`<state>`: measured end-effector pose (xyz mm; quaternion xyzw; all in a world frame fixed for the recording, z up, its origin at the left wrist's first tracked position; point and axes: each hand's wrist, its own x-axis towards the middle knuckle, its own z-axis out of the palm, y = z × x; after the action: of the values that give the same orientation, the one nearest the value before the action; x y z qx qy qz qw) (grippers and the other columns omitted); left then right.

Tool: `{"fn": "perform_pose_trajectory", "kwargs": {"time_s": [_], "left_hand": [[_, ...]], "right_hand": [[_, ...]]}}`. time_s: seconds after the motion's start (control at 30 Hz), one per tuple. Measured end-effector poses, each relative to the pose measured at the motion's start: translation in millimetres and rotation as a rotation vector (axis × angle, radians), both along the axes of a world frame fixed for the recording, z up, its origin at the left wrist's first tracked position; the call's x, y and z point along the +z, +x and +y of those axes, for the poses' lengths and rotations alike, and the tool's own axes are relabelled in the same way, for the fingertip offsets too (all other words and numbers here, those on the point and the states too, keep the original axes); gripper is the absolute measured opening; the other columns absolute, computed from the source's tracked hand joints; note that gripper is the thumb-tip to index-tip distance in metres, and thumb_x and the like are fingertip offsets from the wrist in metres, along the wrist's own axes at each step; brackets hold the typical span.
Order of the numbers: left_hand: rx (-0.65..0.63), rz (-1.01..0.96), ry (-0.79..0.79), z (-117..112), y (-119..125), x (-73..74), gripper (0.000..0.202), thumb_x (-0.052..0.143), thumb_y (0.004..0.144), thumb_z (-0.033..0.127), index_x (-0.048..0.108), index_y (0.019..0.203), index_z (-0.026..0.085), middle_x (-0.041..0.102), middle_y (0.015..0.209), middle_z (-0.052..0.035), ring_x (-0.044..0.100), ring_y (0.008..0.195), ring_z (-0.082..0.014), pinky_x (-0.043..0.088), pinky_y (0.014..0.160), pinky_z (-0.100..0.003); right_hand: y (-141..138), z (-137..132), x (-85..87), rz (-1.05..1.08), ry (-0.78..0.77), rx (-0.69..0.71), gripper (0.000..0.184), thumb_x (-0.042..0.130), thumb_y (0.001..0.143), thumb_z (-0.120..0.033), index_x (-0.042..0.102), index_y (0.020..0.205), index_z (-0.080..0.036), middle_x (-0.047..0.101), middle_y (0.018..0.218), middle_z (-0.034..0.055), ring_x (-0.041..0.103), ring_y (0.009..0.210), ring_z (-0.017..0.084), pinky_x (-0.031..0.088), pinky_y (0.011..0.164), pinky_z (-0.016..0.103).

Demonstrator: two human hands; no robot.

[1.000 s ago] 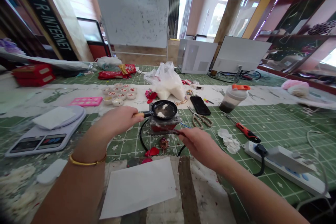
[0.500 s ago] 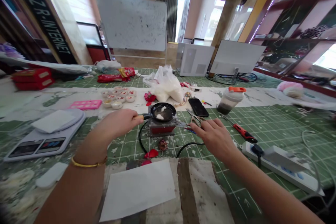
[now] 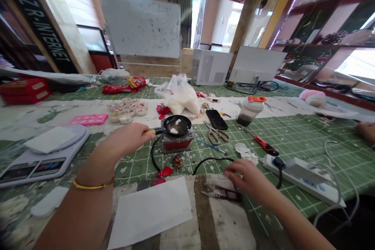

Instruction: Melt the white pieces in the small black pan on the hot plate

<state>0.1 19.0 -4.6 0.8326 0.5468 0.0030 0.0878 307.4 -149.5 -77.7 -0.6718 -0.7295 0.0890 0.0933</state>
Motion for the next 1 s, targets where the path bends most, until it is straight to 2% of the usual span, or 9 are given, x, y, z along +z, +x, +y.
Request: {"fn": "perform_pose_trajectory", "kwargs": {"time_s": [0.1,0.3,0.43,0.53,0.67,0.77,0.87,0.93,1.0], "left_hand": [[-0.013,0.006,0.018,-1,0,1.4,0.043,0.029,0.075,0.052,0.057,0.068,0.019,0.062,0.072,-0.0058,0.054,0.06,-0.0172,0.03,0.047,-0.025],[-0.021,0.011,0.021,-4,1,6.3,0.042,0.029,0.075,0.051,0.057,0.068,0.02,0.062,0.075,-0.0068,0.055,0.063,-0.0191,0.031,0.047,-0.026],[-0.019,0.005,0.02,-5,0,6.7,0.042,0.029,0.075,0.051,0.057,0.068,0.02,0.062,0.074,-0.0067,0.055,0.061,-0.019,0.031,0.047,-0.026],[-0.024,-0.001,0.027,-4,-1,5.4,0.04,0.03,0.074,0.049,0.057,0.067,0.02,0.063,0.074,-0.0062,0.055,0.061,-0.0189,0.031,0.047,-0.026],[-0.032,0.002,0.027,-3,-1,4.7,0.038,0.031,0.074,0.047,0.058,0.069,0.021,0.063,0.076,-0.0063,0.056,0.064,-0.0197,0.033,0.049,-0.026],[-0.027,0.005,0.02,-3,-1,4.6,0.04,0.031,0.075,0.048,0.059,0.072,0.02,0.063,0.079,-0.0075,0.056,0.067,-0.0207,0.035,0.051,-0.026],[-0.03,0.012,0.027,-2,-1,3.8,0.04,0.031,0.074,0.048,0.059,0.073,0.019,0.063,0.081,-0.0085,0.057,0.068,-0.0208,0.036,0.053,-0.026],[-0.041,0.015,0.032,-2,-1,3.1,0.04,0.031,0.075,0.048,0.059,0.073,0.019,0.063,0.081,-0.0089,0.057,0.068,-0.0206,0.036,0.053,-0.026],[-0.048,0.012,0.035,-1,-2,2.4,0.041,0.031,0.075,0.048,0.059,0.074,0.019,0.063,0.082,-0.0092,0.057,0.069,-0.0204,0.036,0.054,-0.026]], "right_hand": [[17,33,2.3,-0.2,0.16,-0.129,0.032,0.036,0.081,-0.037,0.062,0.081,-0.021,0.062,0.083,0.0066,0.053,0.082,0.02,0.034,0.076,0.033],[11,88,-3.0,-0.26,-0.137,-0.128,0.022,0.046,0.071,-0.027,0.062,0.086,-0.02,0.063,0.087,0.0062,0.054,0.081,0.02,0.034,0.068,0.028],[-5,99,-5.3,-0.229,-0.163,-0.106,0.016,0.047,0.065,-0.017,0.062,0.073,-0.016,0.063,0.077,0.0077,0.054,0.073,0.018,0.033,0.063,0.027],[-7,96,7.2,-0.179,-0.167,-0.102,0.019,0.047,0.065,-0.017,0.061,0.079,-0.017,0.062,0.075,0.0057,0.053,0.067,0.015,0.034,0.057,0.024],[-8,85,31.6,0.274,-0.16,-0.095,0.039,0.045,0.069,-0.021,0.051,0.108,-0.022,0.059,0.069,-0.0007,0.052,0.059,0.012,0.036,0.054,0.023],[-17,78,48.2,0.831,-0.06,-0.105,0.031,0.048,0.07,-0.027,0.058,0.099,-0.02,0.059,0.066,-0.0002,0.055,0.064,0.013,0.041,0.062,0.026],[-34,77,65.5,1.281,0.11,-0.006,0.031,0.047,0.072,-0.032,0.056,0.099,-0.021,0.063,0.087,0.0039,0.057,0.086,0.017,0.041,0.079,0.033],[-49,80,77.7,1.406,0.196,0.088,0.035,0.05,0.07,-0.029,0.052,0.104,-0.024,0.06,0.102,0.004,0.053,0.099,0.018,0.039,0.085,0.037],[-63,86,88.6,1.386,0.293,0.108,0.034,0.057,0.066,-0.025,0.051,0.1,-0.025,0.061,0.1,0.0023,0.054,0.097,0.018,0.04,0.085,0.037]]}}
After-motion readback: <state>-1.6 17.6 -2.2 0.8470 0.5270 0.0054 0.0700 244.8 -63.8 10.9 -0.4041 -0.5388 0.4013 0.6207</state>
